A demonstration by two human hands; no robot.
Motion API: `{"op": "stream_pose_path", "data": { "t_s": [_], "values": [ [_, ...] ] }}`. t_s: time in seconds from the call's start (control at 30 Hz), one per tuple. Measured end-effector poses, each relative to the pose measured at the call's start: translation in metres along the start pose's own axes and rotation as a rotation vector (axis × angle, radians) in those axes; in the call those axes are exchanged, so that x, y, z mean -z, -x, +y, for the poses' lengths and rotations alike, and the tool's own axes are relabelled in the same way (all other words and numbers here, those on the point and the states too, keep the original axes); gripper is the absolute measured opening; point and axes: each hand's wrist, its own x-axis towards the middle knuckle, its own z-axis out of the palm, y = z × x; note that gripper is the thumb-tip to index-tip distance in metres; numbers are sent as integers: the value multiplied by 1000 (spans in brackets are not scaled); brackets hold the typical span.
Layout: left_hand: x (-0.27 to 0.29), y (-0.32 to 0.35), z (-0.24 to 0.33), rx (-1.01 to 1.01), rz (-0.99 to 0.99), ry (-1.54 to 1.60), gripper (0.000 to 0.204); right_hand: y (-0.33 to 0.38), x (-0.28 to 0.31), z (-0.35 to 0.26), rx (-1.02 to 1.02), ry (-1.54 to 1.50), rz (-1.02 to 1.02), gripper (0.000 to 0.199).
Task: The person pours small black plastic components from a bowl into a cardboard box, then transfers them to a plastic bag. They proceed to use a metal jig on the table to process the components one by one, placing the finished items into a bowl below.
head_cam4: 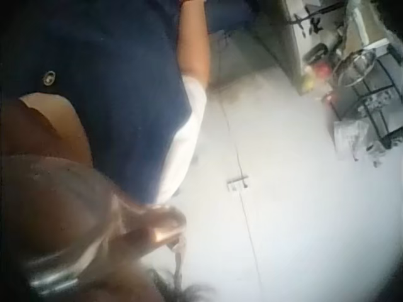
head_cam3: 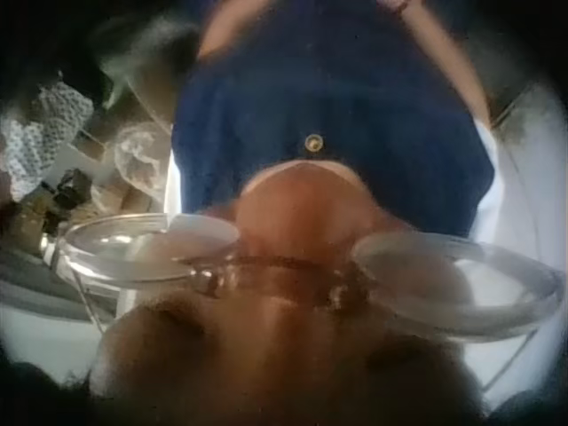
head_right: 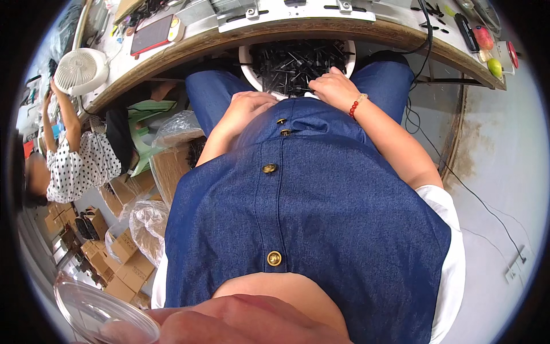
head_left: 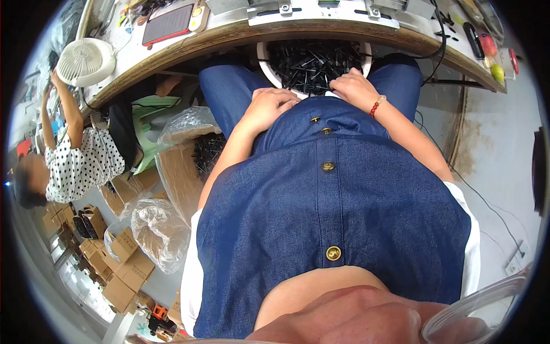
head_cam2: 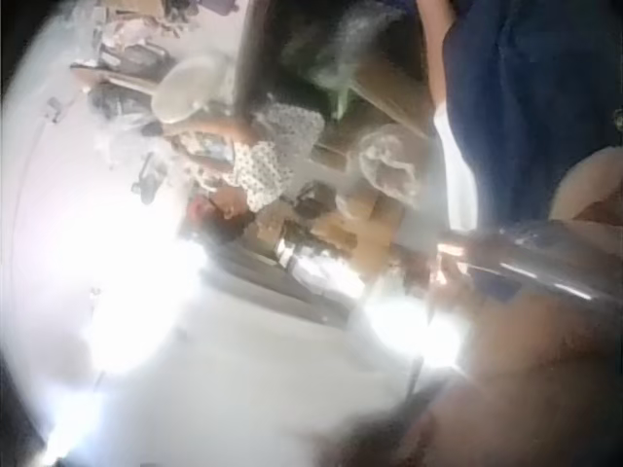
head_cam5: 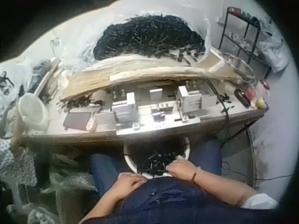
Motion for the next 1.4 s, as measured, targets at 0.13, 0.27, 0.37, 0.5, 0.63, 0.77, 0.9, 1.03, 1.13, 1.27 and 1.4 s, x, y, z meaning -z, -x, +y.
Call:
{"op": "stream_pose_path", "data": {
  "t_s": [0.13, 0.27, 0.37, 0.5, 0.63, 0.77, 0.9, 1.03, 1.13, 1.27, 1.4],
  "values": [
    [0, 17, 10, 43, 52, -63, 31, -1, 1, -2, -5, 31, 36, 2],
    [-16, 45, 17, 37, 118, -92, 32, 6, 7, -6, 19, 56, 19, 3],
    [4, 56, 41, 72, 77, -87, 30, 7, 14, -2, 40, -33, 110, 6],
    [32, 49, 47, 58, 127, 9, 24, 8, 25, 14, -178, -96, 346, 15],
    [28, 26, 27, 59, 275, 9, 25, 25, 23, 65, -546, -106, 315, 19],
    [20, -4, 54, 608, 526, 833, 65, 38, 20, 118, -629, -168, 285, 30],
    [7, -34, 10, 700, 741, 918, 83, 13, 4, 158, -707, -343, 252, 44],
    [5, -53, 6, 875, 813, 1108, 87, -17, -24, 183, -748, -461, 208, 56],
    [-13, -61, -40, 948, 673, 1243, 54, -35, -29, 188, -730, -282, 55, 60],
    [-36, -73, -52, 908, 692, 1404, 37, -47, -23, 198, -682, -96, -112, 60],
    [-27, -80, -18, 946, 818, 1298, 35, -57, -40, 215, -714, -222, -77, 56]
  ]
}}
